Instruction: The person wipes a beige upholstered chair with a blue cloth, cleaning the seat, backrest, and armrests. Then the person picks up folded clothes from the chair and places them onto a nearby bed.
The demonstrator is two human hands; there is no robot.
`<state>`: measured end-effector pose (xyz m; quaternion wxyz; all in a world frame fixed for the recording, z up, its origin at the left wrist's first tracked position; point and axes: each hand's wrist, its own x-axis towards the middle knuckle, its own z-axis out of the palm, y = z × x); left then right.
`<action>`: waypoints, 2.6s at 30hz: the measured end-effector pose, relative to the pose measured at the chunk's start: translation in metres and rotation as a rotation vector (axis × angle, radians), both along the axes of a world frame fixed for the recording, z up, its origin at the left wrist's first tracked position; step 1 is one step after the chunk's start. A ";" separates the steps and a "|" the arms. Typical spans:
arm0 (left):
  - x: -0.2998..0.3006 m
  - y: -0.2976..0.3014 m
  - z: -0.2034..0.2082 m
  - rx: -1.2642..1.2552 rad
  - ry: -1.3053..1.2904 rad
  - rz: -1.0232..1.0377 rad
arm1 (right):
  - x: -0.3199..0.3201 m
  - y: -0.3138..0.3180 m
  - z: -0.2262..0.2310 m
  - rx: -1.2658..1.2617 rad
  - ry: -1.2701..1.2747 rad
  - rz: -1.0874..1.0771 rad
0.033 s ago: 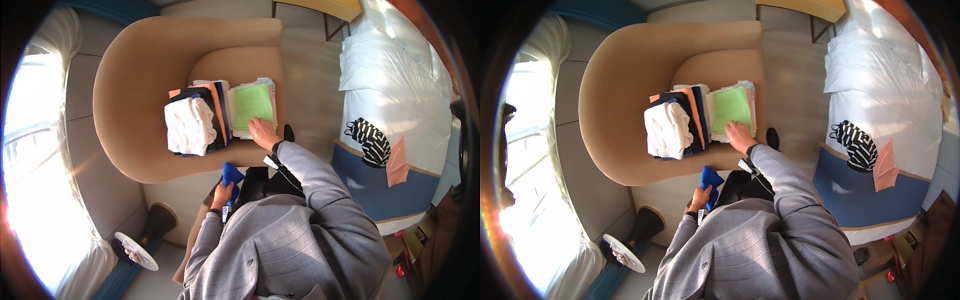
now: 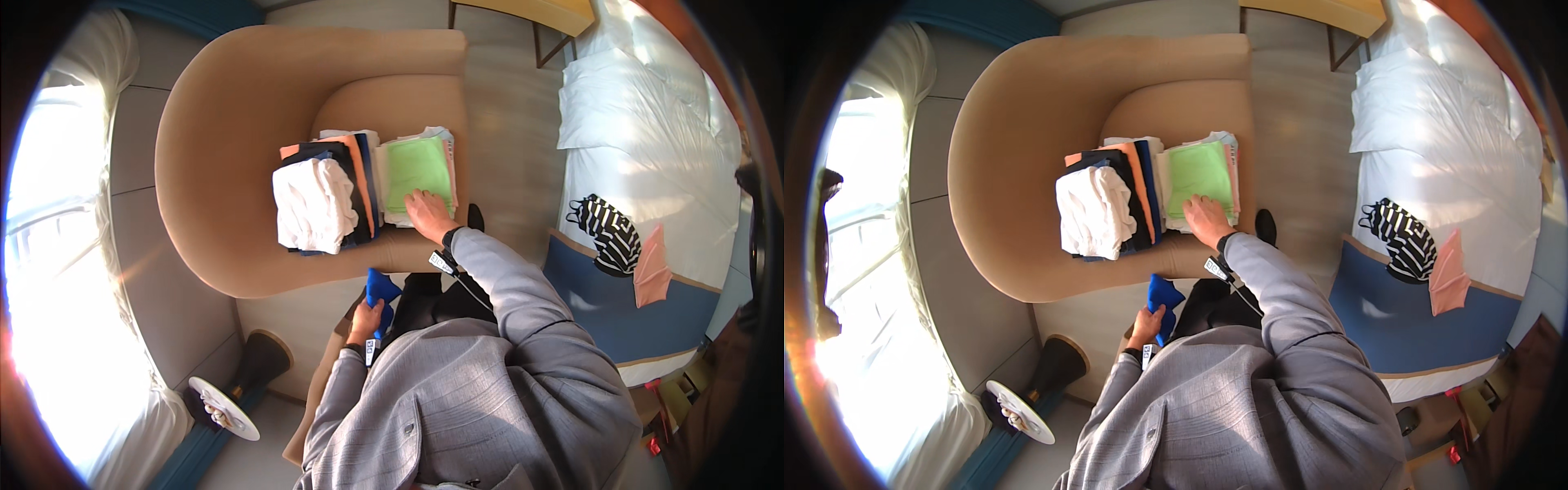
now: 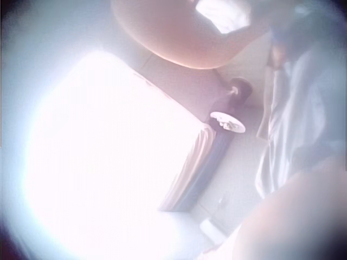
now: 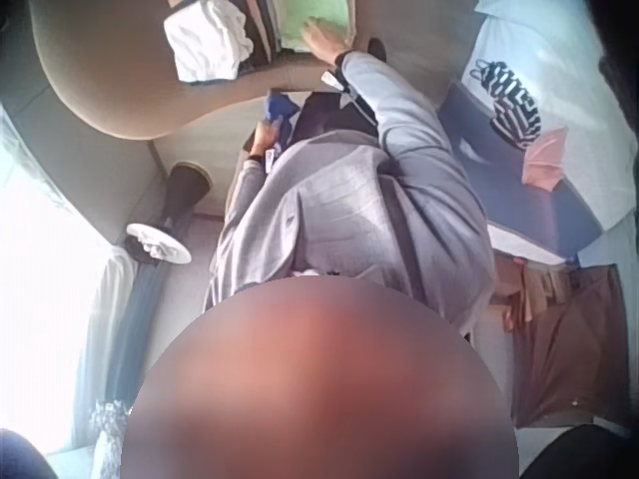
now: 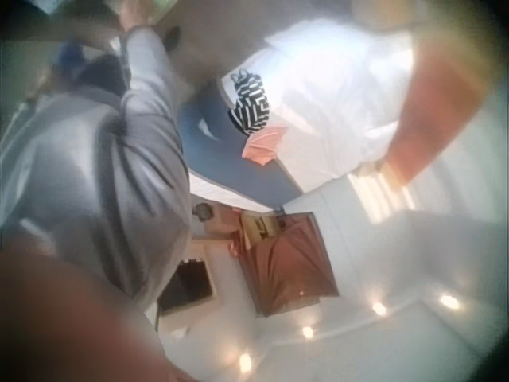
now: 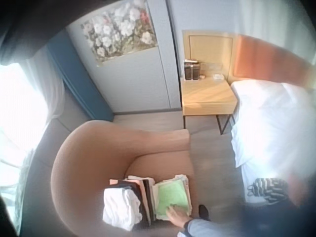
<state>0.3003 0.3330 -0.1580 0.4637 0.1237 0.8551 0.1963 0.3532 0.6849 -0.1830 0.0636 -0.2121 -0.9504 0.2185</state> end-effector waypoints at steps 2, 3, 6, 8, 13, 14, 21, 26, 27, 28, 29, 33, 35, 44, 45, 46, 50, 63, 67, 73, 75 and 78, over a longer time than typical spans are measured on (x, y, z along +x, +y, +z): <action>0.007 -0.017 -0.003 -0.046 -0.008 0.035 | -0.021 -0.001 -0.010 0.072 -0.090 0.027; 0.012 -0.024 -0.003 -0.030 0.028 0.009 | -0.028 -0.002 -0.015 0.062 -0.120 0.032; 0.023 -0.037 -0.004 -0.082 -0.011 -0.018 | -0.035 -0.001 -0.029 -0.056 -0.153 0.010; 0.026 -0.037 -0.005 -0.100 -0.076 -0.017 | -0.031 0.005 -0.031 -0.188 -0.142 -0.082; 0.016 -0.019 -0.018 -0.113 -0.029 -0.094 | 0.021 0.040 -0.002 -0.564 0.051 -0.327; 0.010 -0.011 -0.023 -0.080 -0.097 -0.058 | 0.041 0.050 0.011 -0.623 0.098 -0.375; -0.012 0.042 -0.065 -0.020 -0.011 -0.236 | 0.267 0.100 0.140 -1.233 0.540 -0.879; -0.015 0.073 -0.095 0.013 -0.009 -0.343 | 0.448 0.101 0.261 -0.760 0.921 -1.214; -0.016 0.078 -0.098 0.028 -0.005 -0.431 | 0.476 0.104 0.278 -0.611 0.939 -1.318; -0.015 0.080 -0.099 0.022 -0.022 -0.413 | 0.497 0.105 0.286 -0.412 0.869 -1.526; -0.015 0.082 -0.099 0.013 -0.037 -0.391 | 0.514 0.108 0.289 -0.228 0.813 -1.755; -0.014 0.076 -0.087 0.001 -0.052 -0.304 | 0.504 0.104 0.222 0.014 0.624 -1.649; -0.016 0.068 -0.079 0.018 -0.056 -0.279 | 0.452 0.093 0.160 -0.477 0.482 -1.520; -0.015 0.021 -0.035 -0.022 -0.021 -0.136 | 0.106 0.024 0.010 -0.256 0.102 -0.321; -0.012 0.016 -0.030 -0.017 -0.017 -0.114 | 0.084 0.022 0.009 -0.199 0.073 -0.231; -0.009 0.010 -0.026 -0.022 -0.019 -0.095 | 0.065 0.021 0.006 -0.142 0.046 -0.142; 0.006 -0.003 -0.013 -0.058 -0.048 -0.015 | 0.025 0.022 -0.005 0.067 -0.199 0.094; 0.012 0.008 -0.011 -0.093 -0.103 -0.099 | 0.014 0.013 -0.025 0.088 -0.197 0.144; 0.005 0.013 -0.015 -0.014 -0.067 -0.124 | 0.027 0.016 -0.025 -0.136 -0.035 -0.047; -0.009 0.036 -0.019 -0.054 -0.023 -0.223 | 0.134 0.062 0.045 -0.437 0.258 -0.507; -0.014 0.045 -0.024 -0.102 -0.055 -0.270 | 0.197 0.078 0.088 -0.827 0.264 -0.800; -0.016 0.058 -0.038 -0.102 -0.060 -0.289 | 0.311 0.095 0.158 -0.670 0.562 -0.910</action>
